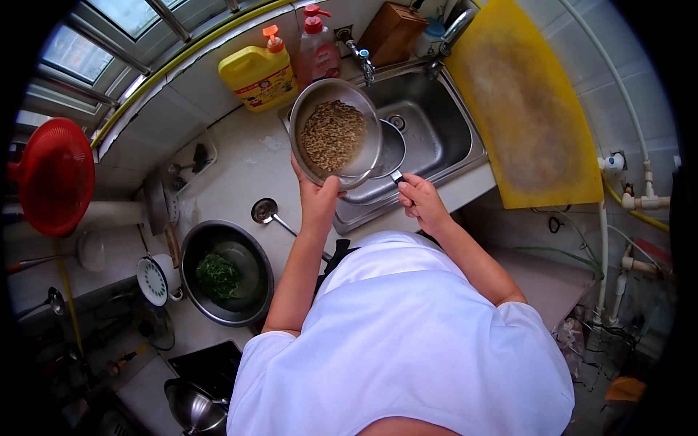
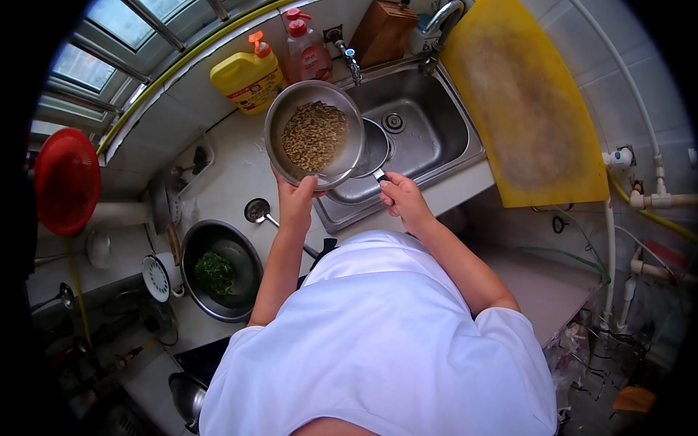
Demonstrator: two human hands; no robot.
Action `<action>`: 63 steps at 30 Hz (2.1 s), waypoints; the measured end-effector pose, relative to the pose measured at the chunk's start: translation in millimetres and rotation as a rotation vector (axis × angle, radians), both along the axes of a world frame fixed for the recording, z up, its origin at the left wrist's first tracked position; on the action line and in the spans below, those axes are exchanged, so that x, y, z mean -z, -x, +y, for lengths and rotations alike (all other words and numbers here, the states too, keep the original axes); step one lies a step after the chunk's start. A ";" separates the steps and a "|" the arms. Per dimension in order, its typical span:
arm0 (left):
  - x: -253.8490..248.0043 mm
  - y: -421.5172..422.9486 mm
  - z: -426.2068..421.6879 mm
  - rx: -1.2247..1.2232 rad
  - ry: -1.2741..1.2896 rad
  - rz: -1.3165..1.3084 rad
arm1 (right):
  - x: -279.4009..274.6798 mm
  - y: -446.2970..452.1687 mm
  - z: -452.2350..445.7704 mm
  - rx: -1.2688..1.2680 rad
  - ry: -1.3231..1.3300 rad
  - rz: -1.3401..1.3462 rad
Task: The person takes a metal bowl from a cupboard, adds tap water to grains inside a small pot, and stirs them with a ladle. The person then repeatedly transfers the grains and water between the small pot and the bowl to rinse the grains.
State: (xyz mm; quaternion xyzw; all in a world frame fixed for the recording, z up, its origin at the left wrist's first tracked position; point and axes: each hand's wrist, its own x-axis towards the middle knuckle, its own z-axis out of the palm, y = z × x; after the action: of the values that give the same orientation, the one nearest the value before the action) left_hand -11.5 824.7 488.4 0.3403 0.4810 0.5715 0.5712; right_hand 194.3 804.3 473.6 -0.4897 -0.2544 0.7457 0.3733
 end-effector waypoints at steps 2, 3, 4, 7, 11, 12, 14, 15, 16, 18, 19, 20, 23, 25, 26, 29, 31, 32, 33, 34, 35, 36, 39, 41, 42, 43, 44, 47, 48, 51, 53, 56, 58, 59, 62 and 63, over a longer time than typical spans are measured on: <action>2.1 1.4 -0.4 0.018 0.025 -0.020 | -0.2 0.3 0.4 0.001 0.004 0.002; 2.0 2.1 0.0 0.018 0.025 -0.021 | 1.4 -1.1 0.8 -0.004 0.017 0.039; 2.0 3.3 0.8 0.021 0.096 -0.106 | 2.2 -2.7 0.9 -0.009 0.030 0.075; 5.8 11.0 3.9 0.060 0.171 -0.278 | -0.8 -8.2 0.2 -0.008 0.049 0.152; 2.8 18.5 2.0 -0.030 0.130 -0.388 | -12.1 -22.2 -2.4 -0.004 0.040 0.168; 4.7 22.1 2.3 -0.031 0.132 -0.390 | -15.9 -25.3 -2.4 -0.001 0.028 0.141; 14.2 30.1 3.8 -0.097 0.117 -0.341 | -21.9 -27.3 -1.3 0.005 0.018 0.110; 24.1 35.2 5.2 -0.094 0.115 -0.321 | -24.8 -26.5 1.4 0.000 -0.007 0.077; 32.3 36.3 5.9 -0.089 0.114 -0.326 | -26.6 -27.1 3.6 -0.007 -0.035 0.043; 40.7 39.3 6.4 -0.136 0.170 -0.303 | -29.4 -28.5 3.0 0.001 -0.043 0.031; 42.0 38.9 5.2 -0.145 0.167 -0.305 | -34.5 -29.0 0.3 0.035 -0.054 -0.051; 43.3 36.3 2.5 -0.157 0.181 -0.286 | -37.4 -28.8 0.0 0.066 -0.064 -0.134; 53.8 31.0 -3.6 -0.123 0.241 -0.278 | -39.0 -29.1 2.1 0.043 -0.121 -0.140; 66.4 24.2 -4.7 -0.046 0.312 -0.315 | -37.5 -25.5 7.3 0.029 -0.147 -0.148; 72.4 20.4 -6.2 -0.048 0.310 -0.318 | -36.8 -22.9 9.5 0.010 -0.173 -0.147; 74.7 7.6 -10.0 0.026 0.325 -0.350 | -39.0 -21.6 4.6 0.012 -0.213 -0.223; 71.5 1.0 -11.6 0.035 0.328 -0.341 | -44.1 -20.7 1.4 0.001 -0.230 -0.253; 70.6 -1.1 -12.5 0.054 0.331 -0.327 | -45.8 -20.7 0.2 0.001 -0.245 -0.282; 68.7 -2.8 -12.8 0.083 0.335 -0.322 | -42.9 -19.4 1.9 0.001 -0.245 -0.285; 66.2 -5.1 -13.1 0.088 0.335 -0.325 | -37.4 -17.1 5.1 0.014 -0.283 -0.275; 62.9 -7.1 -13.2 0.106 0.333 -0.321 | -34.6 -15.9 6.8 0.028 -0.323 -0.264; 59.6 -8.5 -13.1 0.122 0.332 -0.316 | -34.8 -15.3 6.5 0.030 -0.324 -0.265; 60.2 -10.2 -13.3 0.136 0.332 -0.316 | -36.8 -13.3 4.2 0.014 -0.371 -0.297; 58.0 -10.6 -13.4 0.125 0.335 -0.324 | -42.1 -17.3 -1.8 0.000 -0.390 -0.310; 56.9 -11.2 -13.3 0.127 0.338 -0.331 | -41.7 -16.3 -1.4 -0.001 -0.390 -0.310; 57.0 -11.7 -13.2 0.130 0.339 -0.331 | -40.8 -14.8 -1.2 0.018 -0.397 -0.297; 57.0 -12.4 -12.5 0.130 0.328 -0.323 | -39.9 -14.1 -1.0 0.040 -0.406 -0.284; 54.2 -14.0 -10.1 0.134 0.304 -0.313 | -34.5 -12.6 2.8 0.029 -0.448 -0.379; 53.5 -13.7 -10.1 0.130 0.296 -0.313 | -36.0 -13.5 1.7 0.027 -0.449 -0.380; 58.7 -13.0 -10.1 0.141 0.326 -0.329 | -39.6 -16.5 -1.1 0.004 -0.462 -0.380; 63.3 -14.4 -10.3 0.128 0.317 -0.330 | -39.3 -17.8 -1.7 0.012 -0.476 -0.401; 64.7 -16.3 -8.9 0.127 0.309 -0.334 | -42.8 -13.3 4.5 0.007 -0.514 -0.486; 63.4 -15.5 -8.6 0.126 0.313 -0.341 | -46.4 -13.7 3.8 0.008 -0.521 -0.518; 62.4 -14.7 -8.9 0.133 0.311 -0.341 | -47.2 -13.9 3.2 0.005 -0.528 -0.550; 57.7 -13.0 -9.6 0.132 0.317 -0.342 | -46.3 -18.3 -1.1 0.003 -0.539 -0.566; 57.0 -13.6 -9.7 0.134 0.325 -0.342 | -47.6 -16.9 -0.5 0.004 -0.538 -0.566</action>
State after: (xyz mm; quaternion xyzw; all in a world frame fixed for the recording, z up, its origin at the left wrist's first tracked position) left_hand 2.1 815.0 431.4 0.1733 0.4392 0.4970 0.7281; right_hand 211.2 803.8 521.2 -0.5613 -0.5327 0.4871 0.4049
